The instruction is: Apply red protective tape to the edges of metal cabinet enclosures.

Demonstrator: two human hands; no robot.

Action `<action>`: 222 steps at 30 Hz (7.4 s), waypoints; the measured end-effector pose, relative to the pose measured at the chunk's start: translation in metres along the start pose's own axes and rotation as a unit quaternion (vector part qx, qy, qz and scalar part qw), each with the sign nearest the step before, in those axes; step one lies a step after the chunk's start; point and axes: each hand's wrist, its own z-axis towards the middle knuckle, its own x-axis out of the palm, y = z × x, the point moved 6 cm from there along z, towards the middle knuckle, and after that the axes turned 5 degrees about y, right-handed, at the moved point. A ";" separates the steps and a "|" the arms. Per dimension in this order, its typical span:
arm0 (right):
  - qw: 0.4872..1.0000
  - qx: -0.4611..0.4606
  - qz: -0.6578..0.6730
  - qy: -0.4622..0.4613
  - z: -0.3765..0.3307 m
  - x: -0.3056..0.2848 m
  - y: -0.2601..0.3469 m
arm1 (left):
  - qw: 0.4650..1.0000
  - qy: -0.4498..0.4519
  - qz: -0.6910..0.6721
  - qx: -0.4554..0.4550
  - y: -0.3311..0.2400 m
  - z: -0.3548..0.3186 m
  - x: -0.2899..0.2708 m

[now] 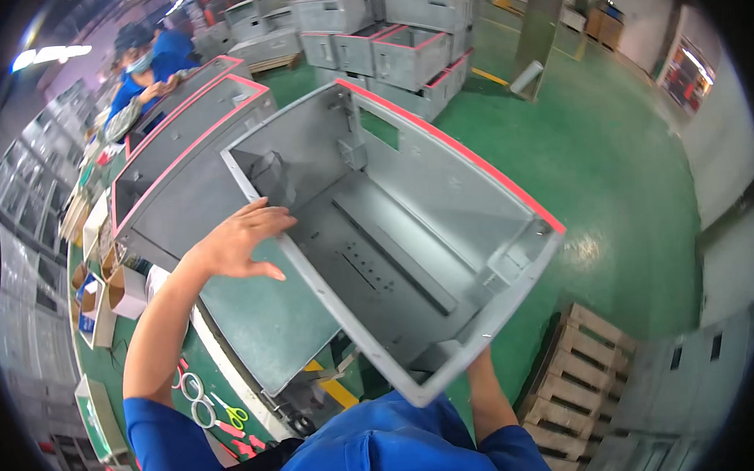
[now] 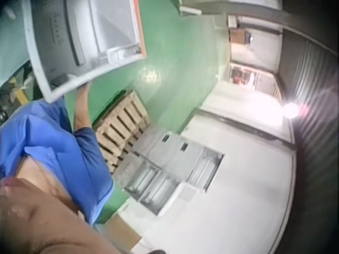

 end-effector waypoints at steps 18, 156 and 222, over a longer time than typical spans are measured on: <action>0.961 0.029 -0.269 -0.053 0.237 0.074 0.122 | 0.949 -0.118 -0.010 -0.292 -0.081 0.025 0.033; 0.473 0.008 -0.748 0.465 0.012 0.448 0.186 | 0.446 -0.545 -0.268 -0.658 -0.177 -0.284 0.045; 0.532 0.033 -0.710 0.461 0.017 0.438 0.184 | 0.464 -0.538 -0.294 -0.639 -0.174 -0.304 0.059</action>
